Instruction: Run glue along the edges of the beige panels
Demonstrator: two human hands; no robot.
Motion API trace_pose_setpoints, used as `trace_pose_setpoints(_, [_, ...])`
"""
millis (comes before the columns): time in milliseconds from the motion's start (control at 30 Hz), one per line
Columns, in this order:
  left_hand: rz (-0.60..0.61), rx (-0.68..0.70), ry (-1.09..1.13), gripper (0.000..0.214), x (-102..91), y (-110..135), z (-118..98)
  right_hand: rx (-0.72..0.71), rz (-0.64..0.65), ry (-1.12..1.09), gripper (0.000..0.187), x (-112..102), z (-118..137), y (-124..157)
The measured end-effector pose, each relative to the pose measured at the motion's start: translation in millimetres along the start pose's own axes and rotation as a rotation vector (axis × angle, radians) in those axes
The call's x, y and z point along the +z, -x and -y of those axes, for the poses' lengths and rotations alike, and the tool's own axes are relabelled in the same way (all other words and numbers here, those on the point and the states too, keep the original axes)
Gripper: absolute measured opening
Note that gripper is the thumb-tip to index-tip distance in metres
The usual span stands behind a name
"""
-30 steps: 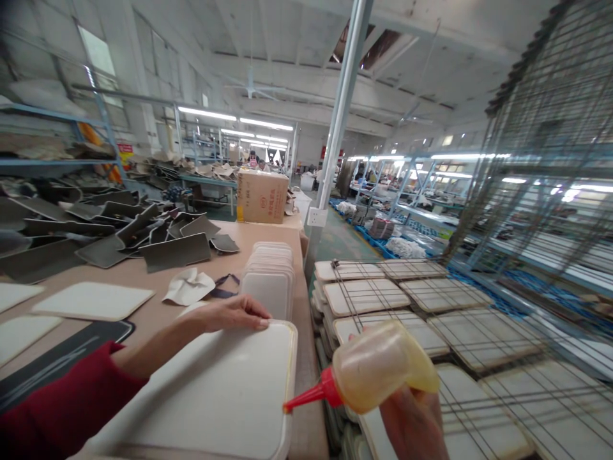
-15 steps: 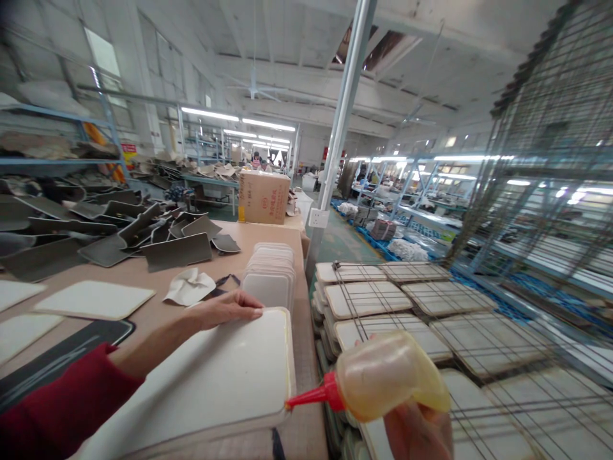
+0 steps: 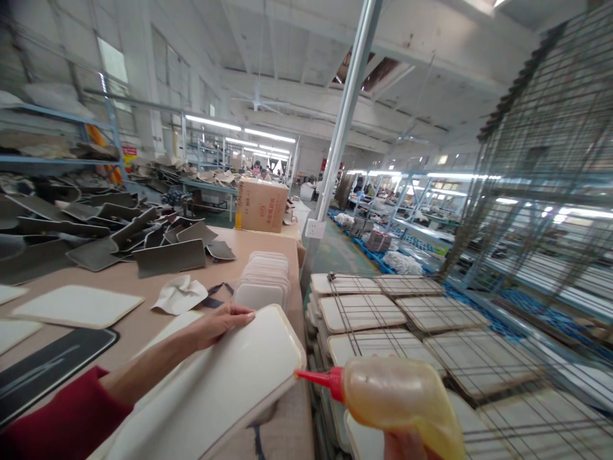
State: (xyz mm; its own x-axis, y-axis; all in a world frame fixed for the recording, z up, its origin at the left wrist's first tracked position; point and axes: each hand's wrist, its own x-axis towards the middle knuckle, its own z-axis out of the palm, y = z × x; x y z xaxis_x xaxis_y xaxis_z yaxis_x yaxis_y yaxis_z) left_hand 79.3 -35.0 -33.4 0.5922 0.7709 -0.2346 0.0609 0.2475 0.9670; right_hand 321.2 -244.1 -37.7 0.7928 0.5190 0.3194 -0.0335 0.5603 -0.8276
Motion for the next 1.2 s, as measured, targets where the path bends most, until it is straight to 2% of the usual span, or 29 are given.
trace_pose_setpoints(100, [-0.041,0.005,0.043,0.054,1.4,-3.1,5.2,-0.030,-0.025,0.011,0.023,10.2,5.8,-1.3])
trace_pose_setpoints(233, [-0.059,0.001,0.112,0.054,5.1,-4.8,9.1,-0.084,-0.045,-0.025,0.030,8.7,0.2,-8.7])
trace_pose_setpoints(467, [-0.032,-0.003,0.160,0.055,3.7,-10.4,17.9,0.005,-0.188,-0.059,0.042,0.4,-15.8,-23.2])
trace_pose_setpoints(600, [0.000,-0.028,0.156,0.055,-1.4,-12.9,24.0,0.027,-0.162,-0.127,0.043,5.2,-18.1,-25.4])
trace_pose_setpoints(767, [0.024,-0.042,0.158,0.054,-3.8,-10.1,24.4,0.038,-0.131,-0.101,0.040,7.5,-21.4,-23.7])
trace_pose_setpoints(1000, [0.041,-0.074,0.150,0.057,-6.9,-8.0,20.0,0.071,0.006,-0.118,0.034,-1.4,-31.7,-21.5])
trace_pose_setpoints(1200, [0.078,-0.119,0.148,0.054,-13.7,-4.8,22.1,0.104,0.051,-0.119,0.030,-6.8,-37.4,-16.4])
